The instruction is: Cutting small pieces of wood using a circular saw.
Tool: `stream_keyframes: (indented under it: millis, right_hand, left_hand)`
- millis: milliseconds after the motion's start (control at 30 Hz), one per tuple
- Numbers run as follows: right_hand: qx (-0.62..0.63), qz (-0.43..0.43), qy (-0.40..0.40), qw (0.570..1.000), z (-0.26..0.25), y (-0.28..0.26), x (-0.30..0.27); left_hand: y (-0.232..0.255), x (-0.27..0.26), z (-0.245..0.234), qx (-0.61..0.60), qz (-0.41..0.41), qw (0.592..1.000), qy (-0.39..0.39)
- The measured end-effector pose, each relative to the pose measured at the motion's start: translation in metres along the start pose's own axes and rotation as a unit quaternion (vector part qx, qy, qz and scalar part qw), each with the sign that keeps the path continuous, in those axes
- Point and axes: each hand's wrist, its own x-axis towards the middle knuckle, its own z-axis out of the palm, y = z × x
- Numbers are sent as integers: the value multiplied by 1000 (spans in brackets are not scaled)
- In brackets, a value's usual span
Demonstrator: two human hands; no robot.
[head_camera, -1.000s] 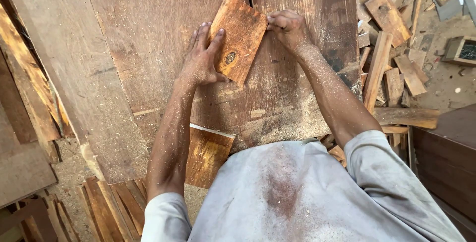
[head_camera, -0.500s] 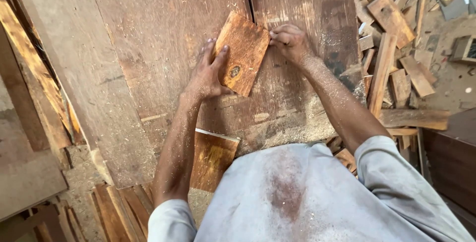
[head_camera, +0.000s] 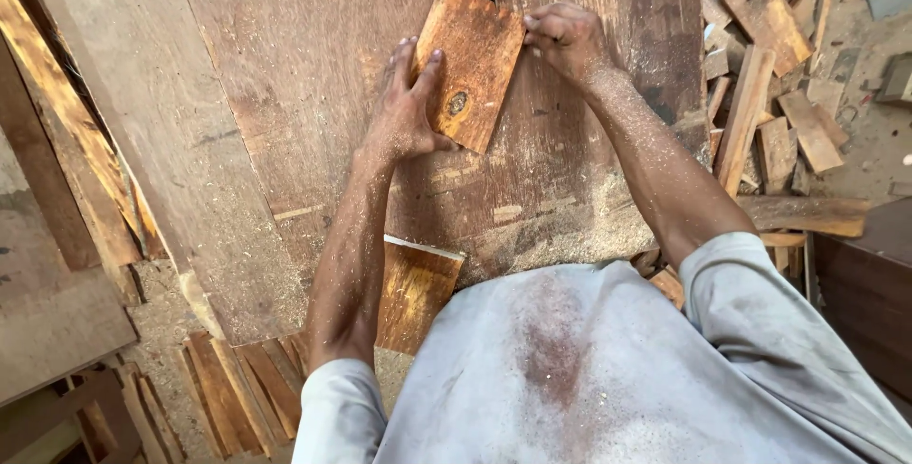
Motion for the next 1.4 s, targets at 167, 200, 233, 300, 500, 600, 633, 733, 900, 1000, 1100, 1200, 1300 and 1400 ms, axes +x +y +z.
stream_keyframes:
  millis: [167,200,233,300,500,600,633,733,900,1000,1100,1200,1300,1400]
  right_hand:
    - [8,88,-30,996,-16,-31,23]
    - [5,161,-49,986,-24,-44,26]
    - [2,162,-48,986,-53,-101,38]
    - [-17,312,-121,942,-123,-215,73]
    - [-25,222,-25,975,8,-251,-69]
    - [-21,249,10,968,31,-240,-98]
    - [-21,253,17,967,28,-241,-100]
    - [-21,271,12,962,22,-239,-107]
    - [-38,242,68,967,36,-227,-111]
    - [-23,245,71,967,39,-219,-105]
    - [-14,241,103,965,49,-208,-97]
    - [-29,223,163,961,55,-204,-85]
    - [-44,216,191,957,58,-203,-83]
    - [-25,239,199,950,59,-203,-80]
  left_hand:
    - [0,3,-3,-6,-23,1000,9]
    - [1,4,-2,-19,-32,999,4]
    - [4,-1,-2,-18,-28,999,4]
    - [9,4,-12,-23,-40,999,-4]
    - [-8,4,9,-16,-2,999,29]
    - [-5,3,9,-5,12,999,39]
    - [-6,-1,15,1,17,999,37]
    - [-6,-7,28,0,30,998,56]
    - [-7,-5,29,-4,41,995,89]
    - [-5,1,20,3,39,996,86]
    - [-6,10,17,12,31,996,88]
    - [-3,16,10,9,4,997,72]
    - [-4,20,7,-5,-21,998,62]
    - [-16,25,13,-2,9,995,95]
